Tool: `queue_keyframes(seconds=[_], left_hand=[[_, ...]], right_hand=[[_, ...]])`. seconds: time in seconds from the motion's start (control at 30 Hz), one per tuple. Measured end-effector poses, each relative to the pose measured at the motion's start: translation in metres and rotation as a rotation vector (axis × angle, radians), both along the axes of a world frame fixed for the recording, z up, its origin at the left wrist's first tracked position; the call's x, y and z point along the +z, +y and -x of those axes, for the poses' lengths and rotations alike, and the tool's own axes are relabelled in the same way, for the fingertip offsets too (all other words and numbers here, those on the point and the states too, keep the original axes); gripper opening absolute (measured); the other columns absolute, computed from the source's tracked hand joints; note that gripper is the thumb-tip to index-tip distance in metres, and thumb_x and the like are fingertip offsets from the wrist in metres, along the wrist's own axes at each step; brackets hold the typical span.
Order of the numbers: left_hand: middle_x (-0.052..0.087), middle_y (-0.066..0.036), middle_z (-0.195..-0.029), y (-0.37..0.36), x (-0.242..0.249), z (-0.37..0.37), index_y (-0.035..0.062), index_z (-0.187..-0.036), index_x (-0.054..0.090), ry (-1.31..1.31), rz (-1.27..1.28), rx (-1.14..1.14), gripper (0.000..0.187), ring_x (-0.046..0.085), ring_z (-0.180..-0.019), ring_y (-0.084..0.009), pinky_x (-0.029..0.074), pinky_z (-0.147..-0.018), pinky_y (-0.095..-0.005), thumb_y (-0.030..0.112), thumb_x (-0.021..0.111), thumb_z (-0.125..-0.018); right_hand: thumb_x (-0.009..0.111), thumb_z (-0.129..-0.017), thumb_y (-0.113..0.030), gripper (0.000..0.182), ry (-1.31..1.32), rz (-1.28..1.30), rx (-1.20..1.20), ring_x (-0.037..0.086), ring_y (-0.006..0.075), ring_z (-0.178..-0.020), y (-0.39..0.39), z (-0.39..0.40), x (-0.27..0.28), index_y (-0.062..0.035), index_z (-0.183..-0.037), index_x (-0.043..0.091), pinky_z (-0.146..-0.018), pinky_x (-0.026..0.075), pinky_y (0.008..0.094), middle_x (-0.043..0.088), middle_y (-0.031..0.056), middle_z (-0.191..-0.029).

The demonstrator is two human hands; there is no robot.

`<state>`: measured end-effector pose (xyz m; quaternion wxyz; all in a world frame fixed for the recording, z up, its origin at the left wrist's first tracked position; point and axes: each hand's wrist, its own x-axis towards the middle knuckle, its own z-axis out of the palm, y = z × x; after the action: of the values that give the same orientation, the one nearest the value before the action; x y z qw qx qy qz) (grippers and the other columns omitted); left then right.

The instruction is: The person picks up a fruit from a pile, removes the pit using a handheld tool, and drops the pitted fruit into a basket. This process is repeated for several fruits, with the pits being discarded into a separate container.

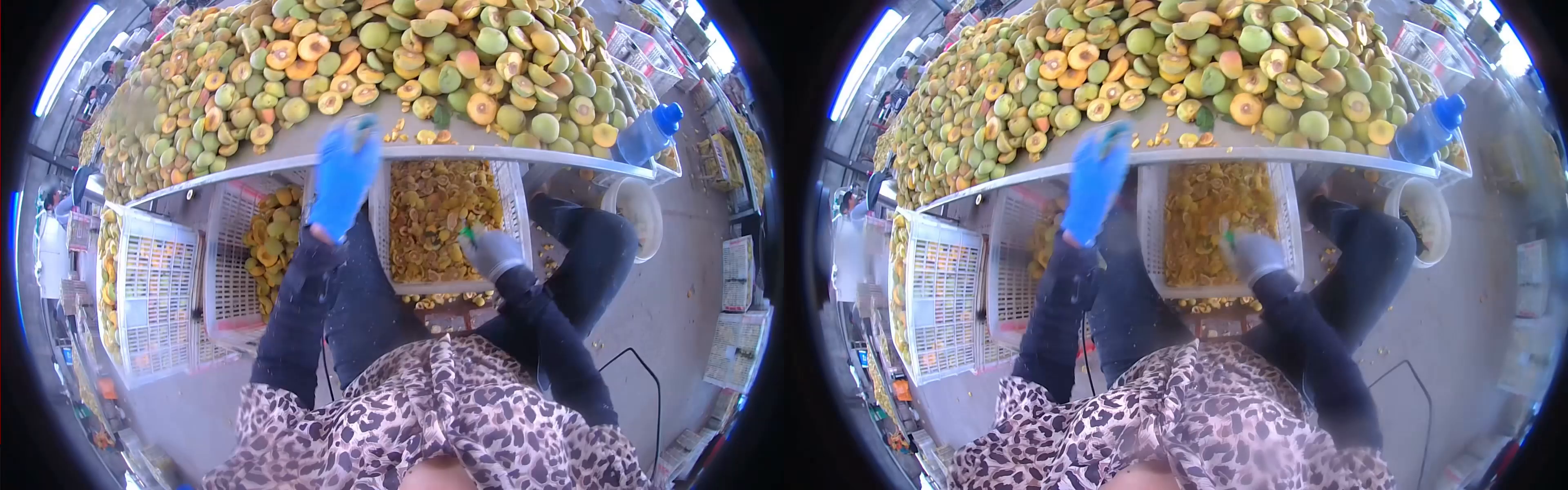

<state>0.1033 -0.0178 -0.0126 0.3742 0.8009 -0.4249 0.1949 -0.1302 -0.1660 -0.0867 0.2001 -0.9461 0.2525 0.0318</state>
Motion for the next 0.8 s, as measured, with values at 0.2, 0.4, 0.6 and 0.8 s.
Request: queue_keyframes(seconds=[0.2, 0.4, 0.6, 0.8], left_hand=[[0.051, -0.026, -0.123, -0.168, -0.036, 0.006, 0.0023, -0.125, 0.048, 0.093, -0.332, -0.204, 0.053, 0.055, -0.106, -0.0417, 0.046, -0.089, -0.0456, 0.036, 0.058, -0.086], [0.050, -0.026, -0.118, -0.208, -0.027, 0.021, -0.0021, -0.123, 0.041, 0.245, -0.489, -0.133, 0.053, 0.057, -0.102, -0.0390, 0.049, -0.082, -0.0475, 0.029, 0.060, -0.083], [0.062, -0.008, -0.091, -0.155, -0.011, 0.018, 0.0017, -0.105, 0.052, 1.566, 0.359, -0.356, 0.037, 0.063, -0.078, -0.0211, 0.053, -0.069, -0.0309, 0.019, 0.071, -0.078], [0.062, -0.011, -0.103, -0.080, 0.009, 0.085, 0.0024, -0.108, 0.052, 0.503, 0.161, -0.333, 0.034, 0.064, -0.084, -0.0211, 0.053, -0.078, -0.0312, 0.025, 0.062, -0.085]], right_hand=[[0.050, -0.090, -0.039, 0.034, 0.065, -0.143, 0.088, 0.064, 0.0359, -0.065, 0.022, 0.009, -0.011, -0.0068, -0.085, 0.060, -0.061, 0.050, 0.0470, 0.064, 0.0169, -0.070], [0.051, -0.089, -0.040, 0.034, 0.119, -0.219, 0.111, 0.064, 0.0342, -0.066, 0.017, 0.008, -0.004, -0.0065, -0.088, 0.059, -0.062, 0.050, 0.0467, 0.065, 0.0162, -0.073], [0.054, -0.091, -0.031, 0.026, -0.234, -0.362, -0.024, 0.063, 0.0357, -0.066, -0.001, 0.008, 0.032, -0.0057, -0.089, 0.057, -0.059, 0.049, 0.0438, 0.064, 0.0164, -0.073], [0.053, -0.093, -0.026, 0.025, -0.738, -0.412, -0.099, 0.060, 0.0413, -0.064, -0.003, -0.008, 0.101, -0.0015, -0.091, 0.055, -0.054, 0.044, 0.0466, 0.058, 0.0245, -0.067]])
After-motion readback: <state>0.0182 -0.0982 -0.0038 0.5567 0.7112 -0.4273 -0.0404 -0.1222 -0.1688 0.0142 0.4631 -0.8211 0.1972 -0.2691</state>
